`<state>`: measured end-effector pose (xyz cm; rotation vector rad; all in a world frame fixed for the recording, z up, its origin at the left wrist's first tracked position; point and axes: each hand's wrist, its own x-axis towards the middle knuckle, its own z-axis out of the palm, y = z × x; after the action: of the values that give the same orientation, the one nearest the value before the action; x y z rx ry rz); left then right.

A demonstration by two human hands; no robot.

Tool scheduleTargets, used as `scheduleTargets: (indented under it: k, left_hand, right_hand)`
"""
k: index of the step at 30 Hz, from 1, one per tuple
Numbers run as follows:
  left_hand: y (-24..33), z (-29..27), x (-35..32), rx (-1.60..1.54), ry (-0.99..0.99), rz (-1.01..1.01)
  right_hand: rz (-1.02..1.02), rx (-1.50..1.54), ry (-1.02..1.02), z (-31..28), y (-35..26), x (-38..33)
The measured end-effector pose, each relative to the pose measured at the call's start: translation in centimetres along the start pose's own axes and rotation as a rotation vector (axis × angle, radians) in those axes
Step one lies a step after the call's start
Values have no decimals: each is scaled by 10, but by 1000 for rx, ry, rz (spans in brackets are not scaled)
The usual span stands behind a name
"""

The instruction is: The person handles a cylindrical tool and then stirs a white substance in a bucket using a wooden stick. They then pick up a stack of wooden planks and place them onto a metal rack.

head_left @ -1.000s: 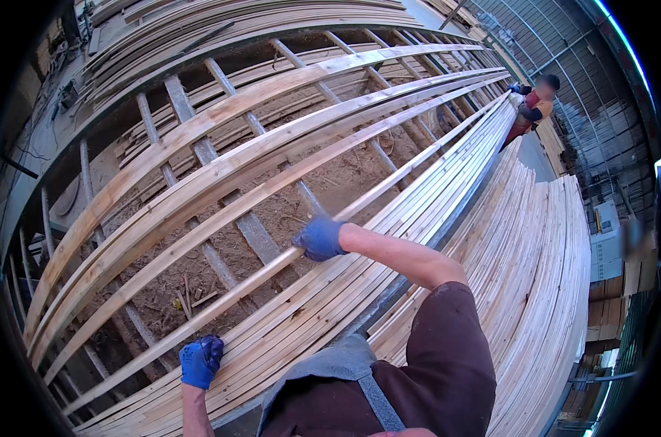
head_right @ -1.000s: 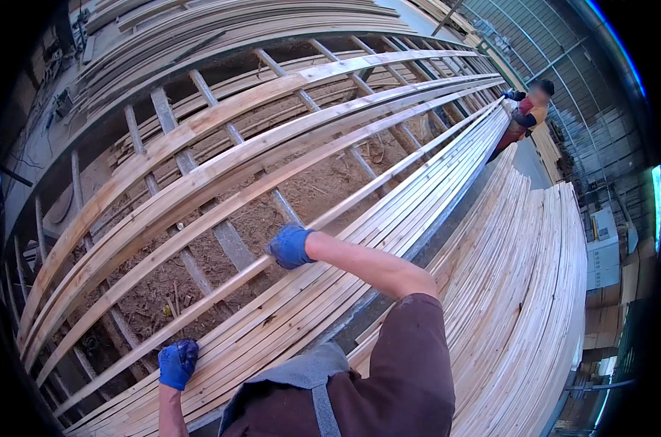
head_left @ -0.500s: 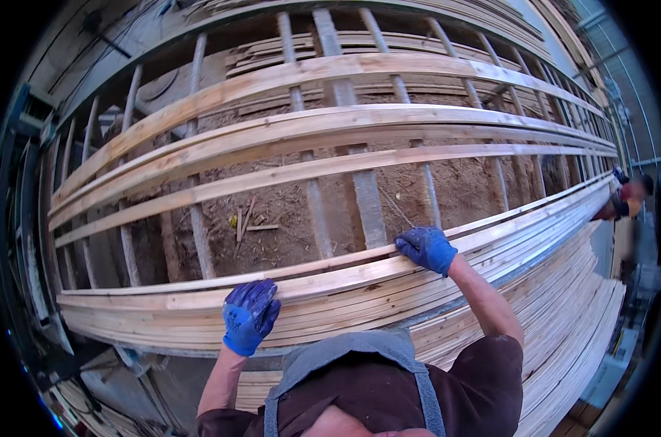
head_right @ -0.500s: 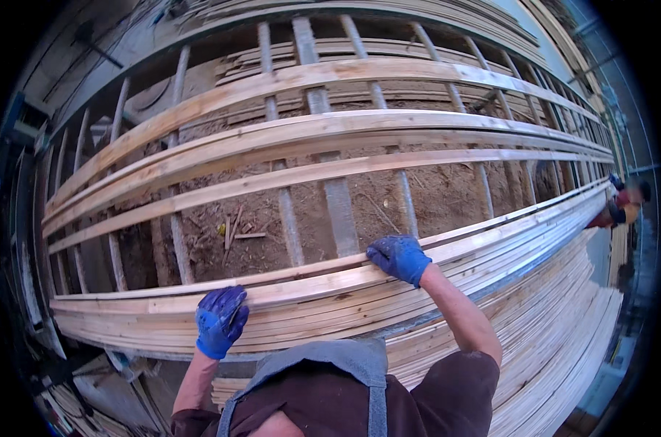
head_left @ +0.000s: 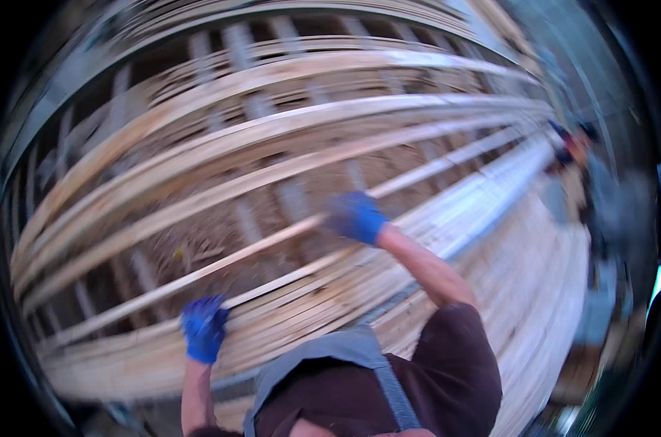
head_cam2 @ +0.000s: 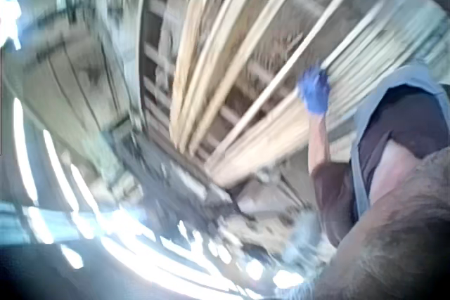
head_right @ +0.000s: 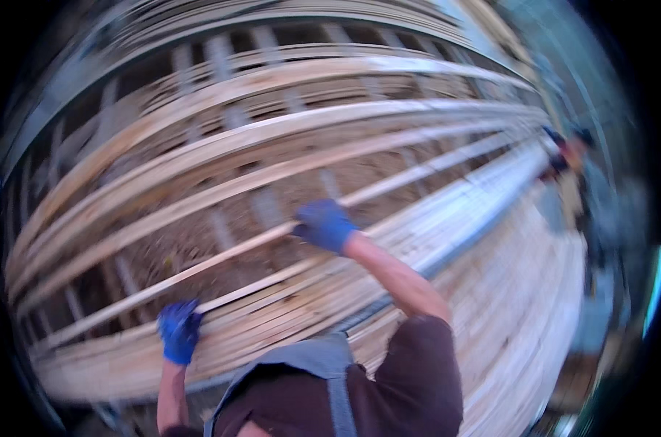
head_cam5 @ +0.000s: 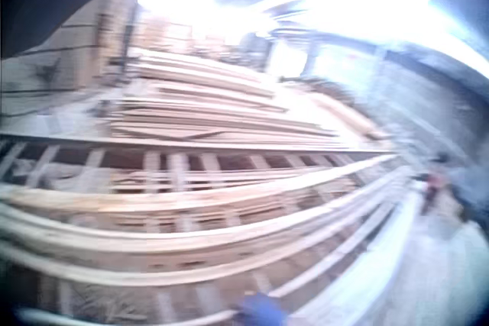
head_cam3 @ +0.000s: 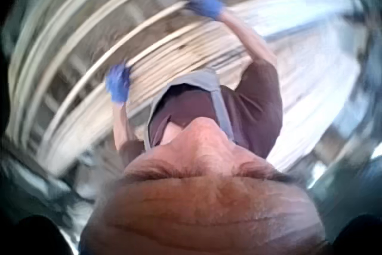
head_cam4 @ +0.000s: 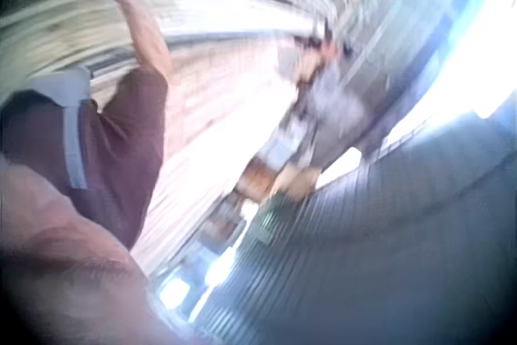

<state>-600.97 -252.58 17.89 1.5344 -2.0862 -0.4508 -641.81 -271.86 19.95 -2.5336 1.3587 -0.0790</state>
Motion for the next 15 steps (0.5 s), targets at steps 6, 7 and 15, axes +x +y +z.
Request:
scheduleTargets:
  k: [6,7,15]
  left_hand:
    - [-7,5,-6,189,44,53]
    - [6,-3,-5,208,12,71]
    - [46,-42,-7,114,47,87]
  right_hand:
    - [-88,106,-10,-1,-14,-11]
    - [-38,112,-56,3,-16,-21]
    - [-19,237,-3,16,-17,-30]
